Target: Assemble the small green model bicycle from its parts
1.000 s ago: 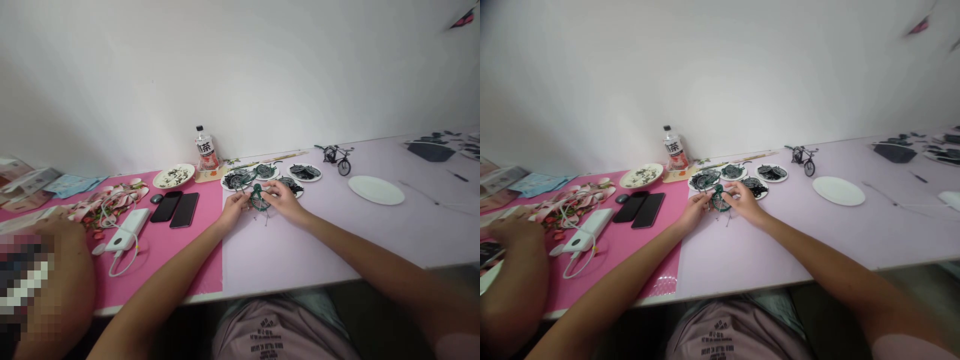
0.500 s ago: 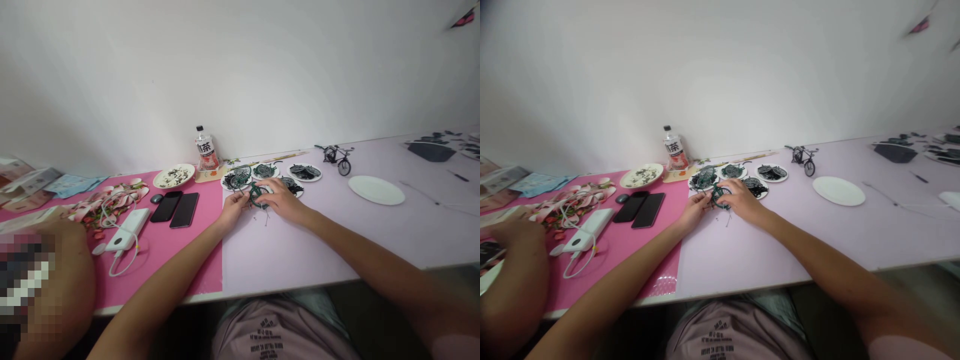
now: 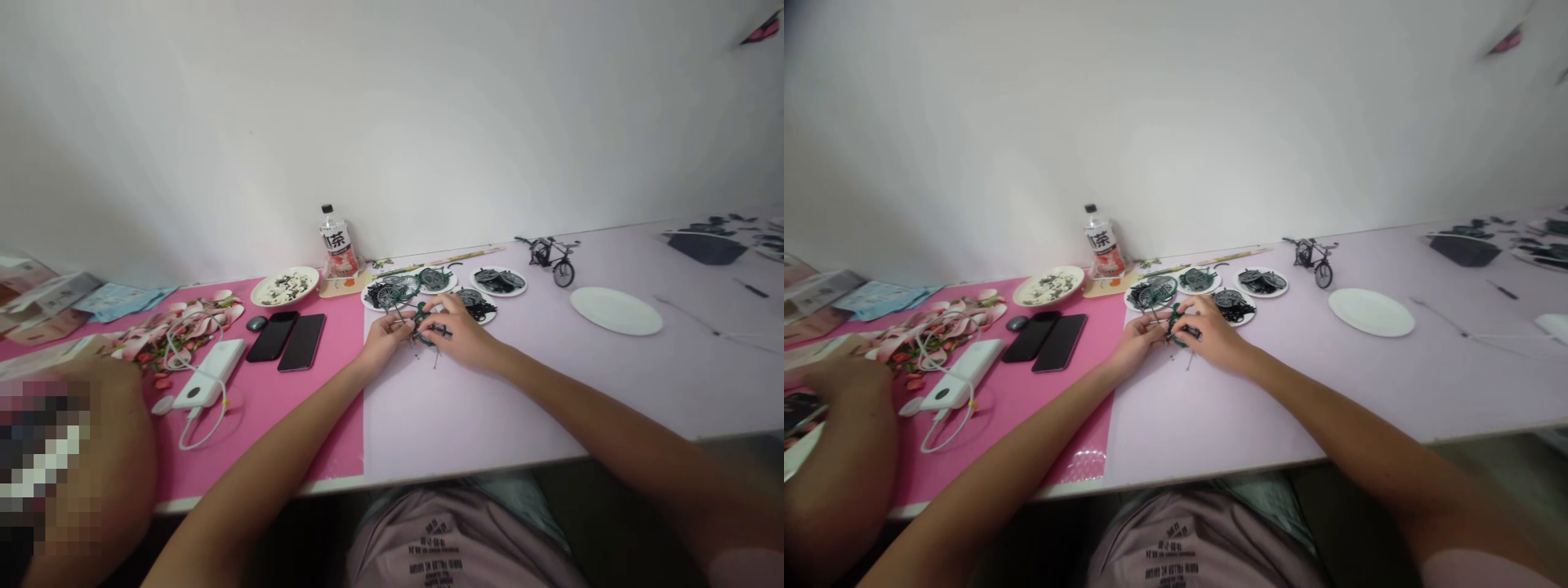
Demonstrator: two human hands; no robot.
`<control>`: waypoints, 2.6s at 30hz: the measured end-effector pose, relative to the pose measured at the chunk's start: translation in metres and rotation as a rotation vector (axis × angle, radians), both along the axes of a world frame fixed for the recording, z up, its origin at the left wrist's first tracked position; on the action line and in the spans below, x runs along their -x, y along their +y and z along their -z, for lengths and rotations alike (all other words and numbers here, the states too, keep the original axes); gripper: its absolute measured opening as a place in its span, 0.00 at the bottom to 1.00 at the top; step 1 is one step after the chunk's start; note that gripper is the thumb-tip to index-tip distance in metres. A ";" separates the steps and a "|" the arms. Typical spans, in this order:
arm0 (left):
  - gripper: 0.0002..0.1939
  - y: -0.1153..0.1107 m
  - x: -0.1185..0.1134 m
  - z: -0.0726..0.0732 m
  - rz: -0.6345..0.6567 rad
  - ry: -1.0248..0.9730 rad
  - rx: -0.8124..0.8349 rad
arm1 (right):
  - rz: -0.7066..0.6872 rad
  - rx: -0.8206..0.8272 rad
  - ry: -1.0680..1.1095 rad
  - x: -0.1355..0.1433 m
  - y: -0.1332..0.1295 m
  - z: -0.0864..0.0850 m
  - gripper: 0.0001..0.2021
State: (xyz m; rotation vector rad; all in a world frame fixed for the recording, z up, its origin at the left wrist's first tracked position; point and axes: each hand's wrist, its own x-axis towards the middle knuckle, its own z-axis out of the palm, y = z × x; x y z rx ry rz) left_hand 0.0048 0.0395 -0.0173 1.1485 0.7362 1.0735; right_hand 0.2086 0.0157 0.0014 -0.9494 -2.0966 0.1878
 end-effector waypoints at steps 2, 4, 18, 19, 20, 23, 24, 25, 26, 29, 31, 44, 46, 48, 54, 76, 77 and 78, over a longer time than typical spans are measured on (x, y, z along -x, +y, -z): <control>0.33 -0.001 0.000 -0.001 -0.007 0.011 -0.004 | -0.007 0.023 0.001 0.000 -0.001 0.000 0.06; 0.33 -0.002 0.000 -0.003 -0.024 0.027 -0.013 | -0.012 0.041 0.001 0.000 -0.001 -0.001 0.06; 0.37 -0.001 0.003 -0.002 0.031 0.031 0.000 | -0.034 0.087 -0.014 -0.003 0.000 -0.001 0.06; 0.37 -0.001 0.003 -0.002 0.030 0.034 -0.002 | -0.036 0.086 -0.015 -0.003 0.000 -0.001 0.06; 0.36 0.000 0.003 -0.001 0.028 0.033 -0.001 | -0.038 0.085 -0.015 -0.003 0.000 -0.001 0.07; 0.36 0.001 0.003 0.000 0.020 0.032 0.006 | -0.037 0.081 0.005 -0.002 0.001 0.002 0.07; 0.36 0.001 0.003 0.001 0.017 0.033 0.005 | -0.034 0.080 0.017 -0.001 0.001 0.003 0.07; 0.36 0.002 0.004 0.002 0.014 0.034 0.002 | -0.031 0.079 0.030 0.000 0.002 0.005 0.07; 0.35 0.002 0.004 0.003 0.013 0.034 -0.001 | -0.028 0.078 0.042 0.000 0.002 0.006 0.07; 0.35 0.003 0.005 0.006 0.015 0.029 -0.006 | -0.023 0.074 0.061 0.003 0.002 0.009 0.06; 0.34 0.004 0.005 0.006 0.022 0.028 -0.011 | -0.025 0.069 0.064 0.004 0.002 0.010 0.06; 0.34 0.001 0.003 0.004 -0.026 0.081 -0.027 | -0.008 0.045 0.074 0.006 0.001 0.011 0.06; 0.34 0.001 0.003 0.004 -0.027 0.076 -0.019 | -0.007 0.046 0.067 0.006 0.000 0.010 0.06; 0.33 0.001 0.003 0.003 -0.021 0.060 -0.011 | -0.005 0.049 0.065 0.007 -0.001 0.009 0.06; 0.30 0.000 0.003 -0.001 0.024 0.004 0.057 | -0.005 0.048 0.066 0.007 -0.002 0.008 0.05; 0.30 -0.002 0.002 -0.007 0.035 0.016 0.080 | 0.004 0.063 0.035 0.008 -0.004 0.006 0.05; 0.30 -0.002 0.002 -0.007 0.036 0.014 0.080 | 0.002 0.064 0.034 0.008 -0.003 0.006 0.05; 0.30 -0.002 0.002 -0.007 0.038 0.011 0.080 | 0.000 0.064 0.034 0.008 -0.003 0.006 0.05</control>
